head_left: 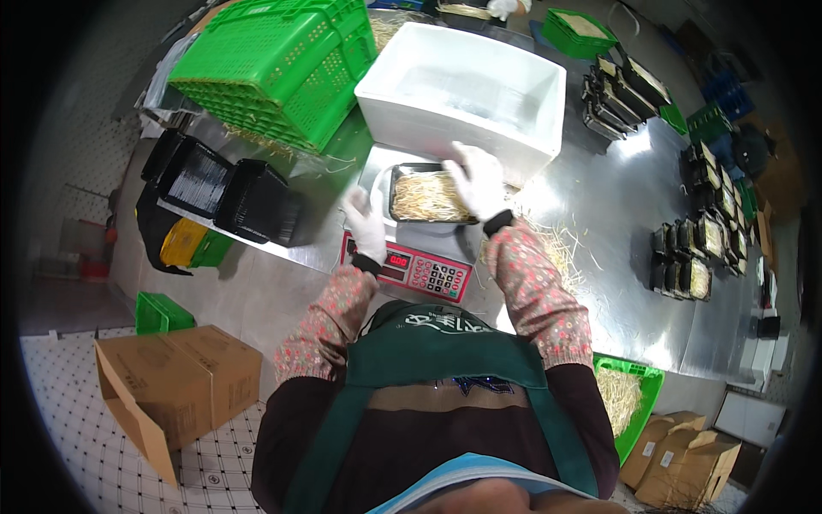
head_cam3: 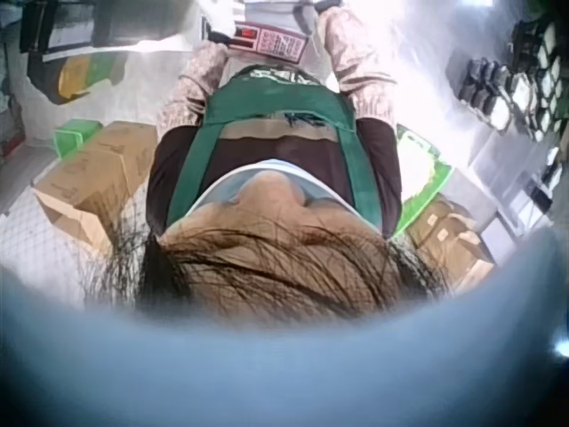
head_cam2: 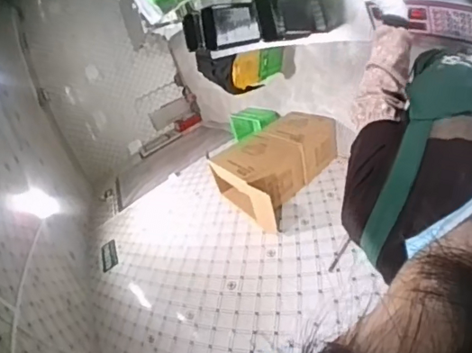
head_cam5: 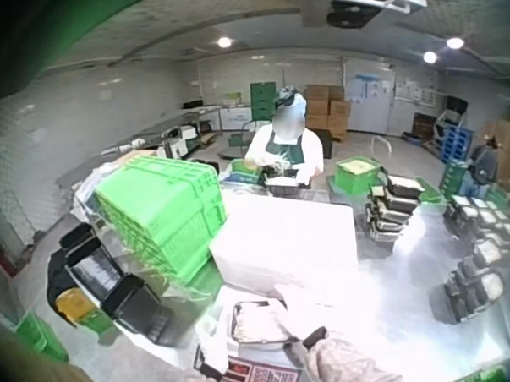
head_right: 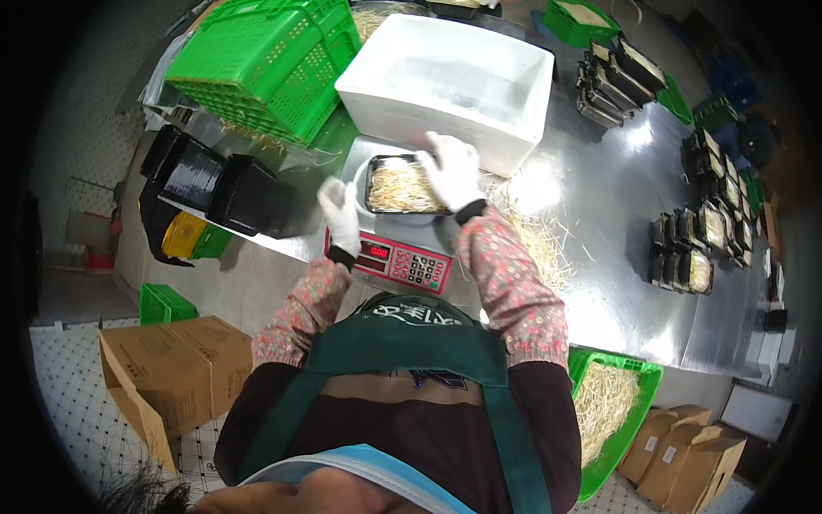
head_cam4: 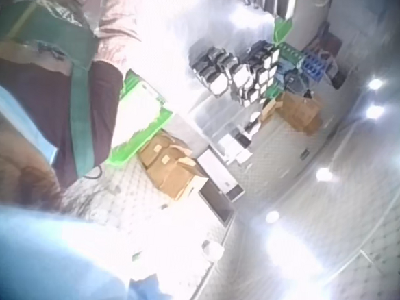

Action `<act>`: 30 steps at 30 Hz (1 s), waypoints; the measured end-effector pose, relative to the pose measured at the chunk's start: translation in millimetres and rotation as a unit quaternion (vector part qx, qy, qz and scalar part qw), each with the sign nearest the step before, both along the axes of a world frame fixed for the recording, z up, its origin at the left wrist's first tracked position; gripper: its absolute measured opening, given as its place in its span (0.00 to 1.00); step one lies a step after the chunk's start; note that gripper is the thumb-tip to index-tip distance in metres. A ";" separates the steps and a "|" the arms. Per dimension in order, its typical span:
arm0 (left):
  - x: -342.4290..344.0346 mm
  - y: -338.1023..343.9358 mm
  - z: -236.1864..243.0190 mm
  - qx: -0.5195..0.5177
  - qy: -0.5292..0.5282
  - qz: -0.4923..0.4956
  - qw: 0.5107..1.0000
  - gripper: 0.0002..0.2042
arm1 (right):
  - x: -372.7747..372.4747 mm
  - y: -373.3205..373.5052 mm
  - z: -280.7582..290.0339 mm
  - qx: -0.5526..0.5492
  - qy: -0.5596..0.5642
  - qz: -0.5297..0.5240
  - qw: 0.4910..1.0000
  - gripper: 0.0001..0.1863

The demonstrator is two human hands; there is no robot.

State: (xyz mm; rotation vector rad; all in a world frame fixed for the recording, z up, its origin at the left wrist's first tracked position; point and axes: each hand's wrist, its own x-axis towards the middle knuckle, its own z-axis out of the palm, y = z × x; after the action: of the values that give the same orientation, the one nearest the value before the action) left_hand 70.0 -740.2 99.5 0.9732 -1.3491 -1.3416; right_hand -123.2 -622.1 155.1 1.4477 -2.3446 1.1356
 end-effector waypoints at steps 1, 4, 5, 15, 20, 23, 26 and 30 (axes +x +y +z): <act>5.2 6.8 -14.0 0.110 -0.013 -0.032 0.993 0.14 | 15.2 -20.0 5.0 0.018 0.075 0.022 0.997 0.27; 6.3 36.7 -1.9 0.343 0.010 -0.148 0.928 0.12 | 40.8 -55.1 -19.2 0.158 0.140 0.023 0.977 0.26; 8.0 39.7 -0.9 0.388 0.031 -0.164 0.906 0.13 | 43.4 -60.7 -13.5 0.178 0.113 0.029 0.977 0.24; 6.9 40.7 3.4 0.326 0.065 -0.154 0.930 0.09 | 6.0 -75.9 -11.1 0.158 -0.123 0.040 0.979 0.29; 1.1 57.1 14.8 0.367 -0.005 -0.239 0.899 0.17 | -57.4 8.7 -12.4 0.215 -0.195 0.101 0.952 0.26; -5.8 82.7 3.2 0.338 0.030 -0.346 0.875 0.08 | -35.2 77.4 -37.7 0.075 -0.187 0.055 0.978 0.23; -15.7 106.5 1.6 0.306 0.013 -0.400 0.864 0.08 | -27.4 143.8 -40.2 0.041 -0.428 0.030 0.903 0.18; -60.7 151.5 10.6 0.254 -0.066 -0.551 0.792 0.13 | -30.7 255.3 -49.0 -0.181 -0.502 -0.164 0.830 0.13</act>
State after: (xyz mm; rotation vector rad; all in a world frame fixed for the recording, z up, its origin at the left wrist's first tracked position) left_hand 9.3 -588.7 110.1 0.5564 -1.7983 -2.6637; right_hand -153.9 -366.8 106.0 0.2406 -2.4938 2.4404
